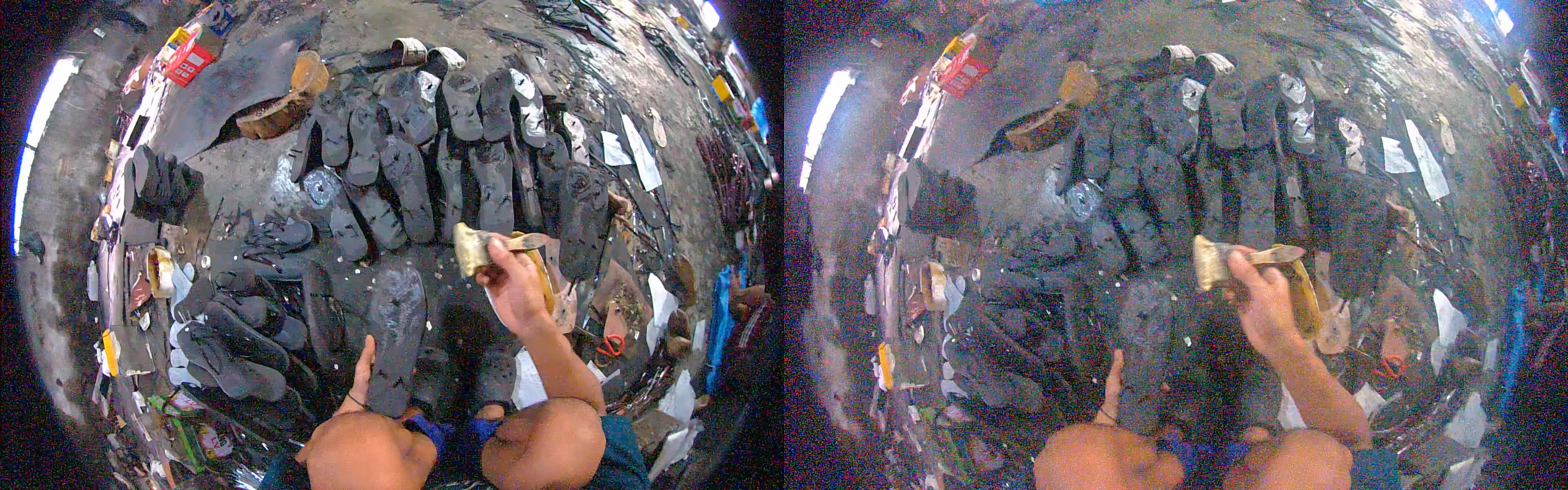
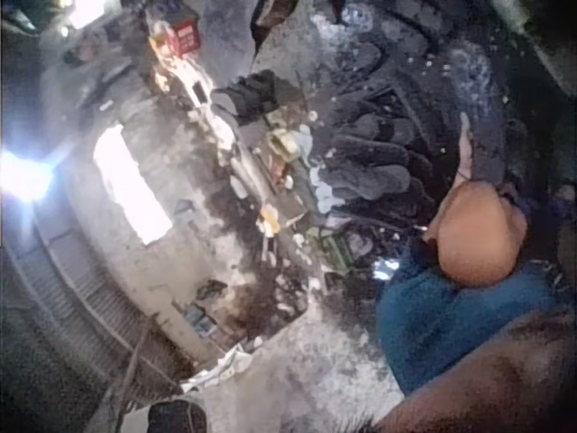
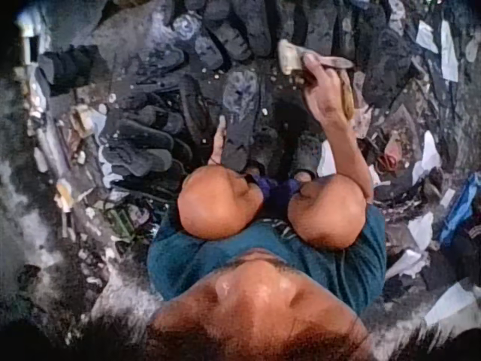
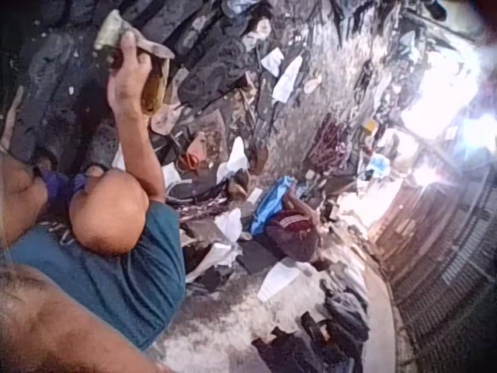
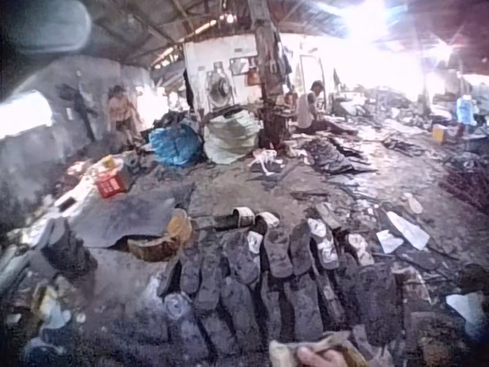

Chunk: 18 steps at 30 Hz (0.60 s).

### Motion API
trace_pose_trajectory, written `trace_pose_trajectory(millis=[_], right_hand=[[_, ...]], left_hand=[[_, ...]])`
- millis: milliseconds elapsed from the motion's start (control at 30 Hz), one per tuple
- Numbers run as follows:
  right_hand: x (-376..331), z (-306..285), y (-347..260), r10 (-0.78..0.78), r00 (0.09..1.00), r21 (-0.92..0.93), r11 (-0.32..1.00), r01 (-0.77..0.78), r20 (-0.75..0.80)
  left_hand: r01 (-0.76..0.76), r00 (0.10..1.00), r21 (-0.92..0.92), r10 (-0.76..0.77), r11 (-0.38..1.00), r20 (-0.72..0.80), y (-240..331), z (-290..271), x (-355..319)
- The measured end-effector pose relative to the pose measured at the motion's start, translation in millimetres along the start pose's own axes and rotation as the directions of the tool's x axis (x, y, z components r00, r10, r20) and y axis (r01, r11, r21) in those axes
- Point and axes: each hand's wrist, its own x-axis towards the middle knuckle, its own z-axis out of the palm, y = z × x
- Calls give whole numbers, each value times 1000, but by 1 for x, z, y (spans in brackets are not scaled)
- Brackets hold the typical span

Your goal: The person sits on the ground and repeatedly applies glue to the soles of multiple black sandals using a brush. They dip the brush into a yellow container, spread the adhesive on each sandal, and place the treated sandals back on the floor.

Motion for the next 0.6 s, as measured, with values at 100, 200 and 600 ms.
trace_pose_trajectory(millis=[100,200,600], right_hand=[[-11,15,13,-36,999,-233,972,43,37],[-10,25,29,-265,879,-679,559,476,397],[-20,52,10,-395,801,-570,563,598,449]], left_hand=[[-27,998,38,29,999,-56,-3,47,-1],[-263,925,368,342,892,-167,26,77,53],[-372,913,332,406,867,-35,43,83,119]])
